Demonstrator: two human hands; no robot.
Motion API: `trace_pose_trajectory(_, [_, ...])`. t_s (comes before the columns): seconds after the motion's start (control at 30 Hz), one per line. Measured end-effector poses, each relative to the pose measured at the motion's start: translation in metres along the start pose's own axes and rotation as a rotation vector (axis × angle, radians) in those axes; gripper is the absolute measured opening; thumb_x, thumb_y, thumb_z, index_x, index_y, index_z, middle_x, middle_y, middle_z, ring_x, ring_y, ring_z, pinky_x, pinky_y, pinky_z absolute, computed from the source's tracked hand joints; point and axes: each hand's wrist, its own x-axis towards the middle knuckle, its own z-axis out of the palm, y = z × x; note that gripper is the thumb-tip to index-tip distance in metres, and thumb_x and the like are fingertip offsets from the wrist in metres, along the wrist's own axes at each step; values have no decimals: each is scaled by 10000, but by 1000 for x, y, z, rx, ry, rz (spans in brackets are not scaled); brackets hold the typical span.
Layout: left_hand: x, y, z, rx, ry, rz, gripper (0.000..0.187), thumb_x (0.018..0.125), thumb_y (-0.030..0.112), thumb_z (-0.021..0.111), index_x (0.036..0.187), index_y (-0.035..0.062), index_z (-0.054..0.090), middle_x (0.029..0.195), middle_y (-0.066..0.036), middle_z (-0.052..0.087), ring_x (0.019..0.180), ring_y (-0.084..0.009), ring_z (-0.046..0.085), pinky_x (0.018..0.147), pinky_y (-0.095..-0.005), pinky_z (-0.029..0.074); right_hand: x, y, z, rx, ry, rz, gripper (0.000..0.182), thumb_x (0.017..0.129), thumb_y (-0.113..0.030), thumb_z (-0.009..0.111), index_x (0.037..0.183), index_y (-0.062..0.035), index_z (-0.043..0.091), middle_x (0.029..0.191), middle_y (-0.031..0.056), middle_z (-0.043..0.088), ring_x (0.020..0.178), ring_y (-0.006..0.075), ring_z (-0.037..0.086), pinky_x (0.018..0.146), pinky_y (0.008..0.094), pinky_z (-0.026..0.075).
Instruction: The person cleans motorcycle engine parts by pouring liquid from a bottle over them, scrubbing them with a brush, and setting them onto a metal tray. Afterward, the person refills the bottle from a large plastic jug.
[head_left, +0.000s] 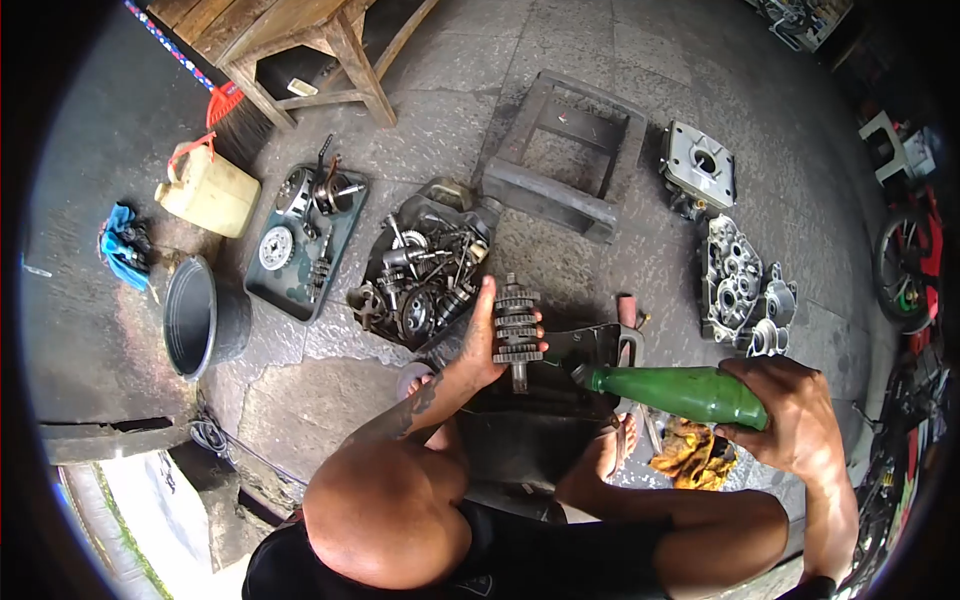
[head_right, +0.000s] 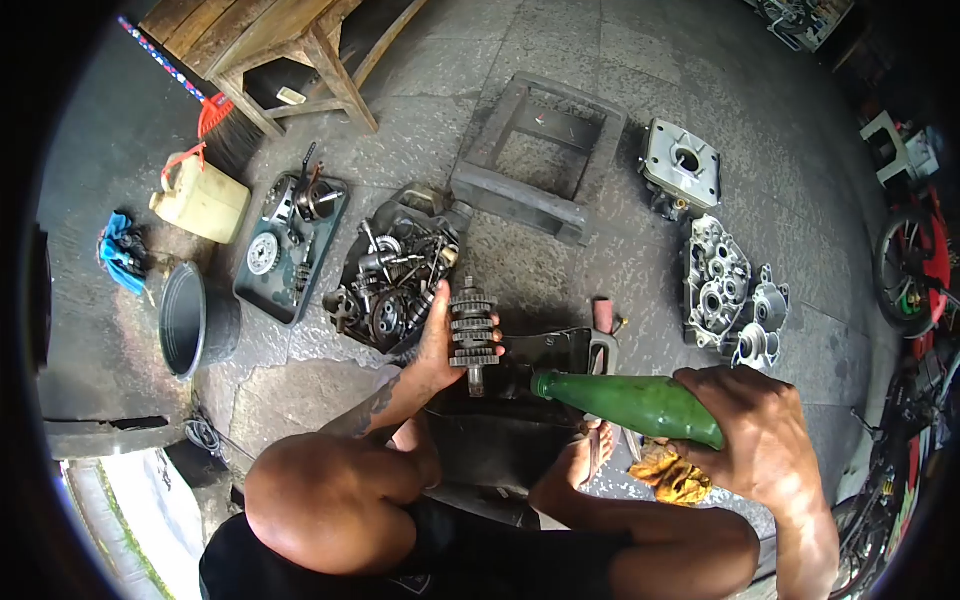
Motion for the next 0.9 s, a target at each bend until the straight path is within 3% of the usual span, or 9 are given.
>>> trace_pose_trajectory(0.3, [1, -51, -9, 82, -222, -291, 574, 931, 627, 475, 1025, 84, 639, 838, -70, 678, 673, -223, 683, 591, -388, 599, 12, -50, -6, -223, -186, -80, 502, 661, -210, 802, 1106, -59, 625, 873, 87, 636, 823, 266, 634, 714, 383, 515])
trace_pose_trajectory(0.6, [-4, -49, -19, -19, -296, -296, 588, 934, 597, 468, 1115, 57, 613, 859, -98, 673, 678, -238, 676, 602, -387, 594, 26, -59, -24, -311, -157, -53, 531, 641, -192, 804, 1117, -51, 618, 945, 108, 667, 843, 280, 648, 730, 387, 520])
trace_pose_trajectory(0.9, [-3, -55, -25, -24, -383, -325, 502, 962, 521, 441, 1127, 73, 597, 838, -99, 666, 652, -228, 674, 563, -362, 579, 29, -62, -25, -304, -190, -88, 508, 648, -191, 798, 1105, -55, 624, 898, 93, 653, 820, 270, 646, 711, 381, 515])
